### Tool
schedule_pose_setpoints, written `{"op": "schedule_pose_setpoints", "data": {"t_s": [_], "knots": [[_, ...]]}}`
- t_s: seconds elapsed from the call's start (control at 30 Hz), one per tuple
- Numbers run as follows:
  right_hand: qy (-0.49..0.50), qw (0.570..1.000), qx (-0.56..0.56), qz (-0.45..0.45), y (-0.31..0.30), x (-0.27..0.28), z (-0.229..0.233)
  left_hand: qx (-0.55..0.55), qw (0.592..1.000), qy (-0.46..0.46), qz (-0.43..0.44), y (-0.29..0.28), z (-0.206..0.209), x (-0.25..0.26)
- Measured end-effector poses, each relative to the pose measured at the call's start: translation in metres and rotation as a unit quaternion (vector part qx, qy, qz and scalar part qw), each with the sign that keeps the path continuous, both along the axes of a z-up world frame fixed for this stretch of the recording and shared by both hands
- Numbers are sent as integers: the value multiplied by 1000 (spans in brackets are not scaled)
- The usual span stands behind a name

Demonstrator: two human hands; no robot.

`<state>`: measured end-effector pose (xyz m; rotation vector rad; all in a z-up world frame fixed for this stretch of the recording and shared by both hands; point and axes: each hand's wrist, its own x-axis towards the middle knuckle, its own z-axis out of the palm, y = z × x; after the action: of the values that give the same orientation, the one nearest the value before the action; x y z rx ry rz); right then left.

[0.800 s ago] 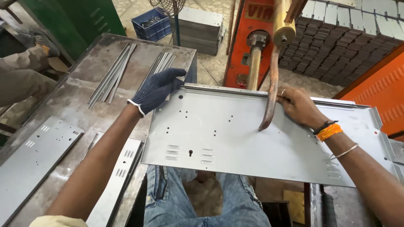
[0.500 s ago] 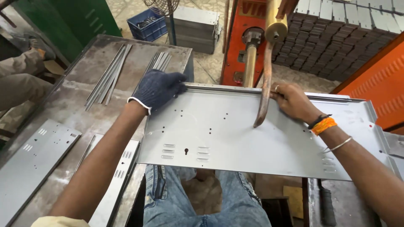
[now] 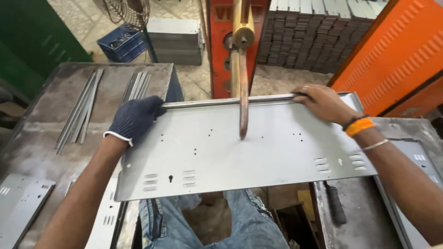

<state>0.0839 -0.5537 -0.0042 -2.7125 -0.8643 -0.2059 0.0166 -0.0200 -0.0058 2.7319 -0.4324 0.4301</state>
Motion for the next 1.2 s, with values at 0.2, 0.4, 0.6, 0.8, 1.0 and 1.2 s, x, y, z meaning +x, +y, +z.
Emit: {"op": "schedule_pose_setpoints", "data": {"t_s": [0.2,0.4,0.6,0.8,1.0,1.2], "knots": [[28,997,-7,-65,-20,-21,16,19,999,-12,-30,-1,-1,12],[51,990,-42,-121,-60,-8,13,-26,999,22,-30,-2,2,7],[20,992,-46,-112,-53,-6,8,19,999,13,-25,-4,-7,9],[57,988,-65,-131,-34,-52,20,47,998,48,-2,9,-3,-17],[76,983,-66,-153,-24,-112,10,74,996,43,9,19,2,-77],[32,990,-53,-126,-17,-119,21,44,998,53,-6,23,-3,-78]]}}
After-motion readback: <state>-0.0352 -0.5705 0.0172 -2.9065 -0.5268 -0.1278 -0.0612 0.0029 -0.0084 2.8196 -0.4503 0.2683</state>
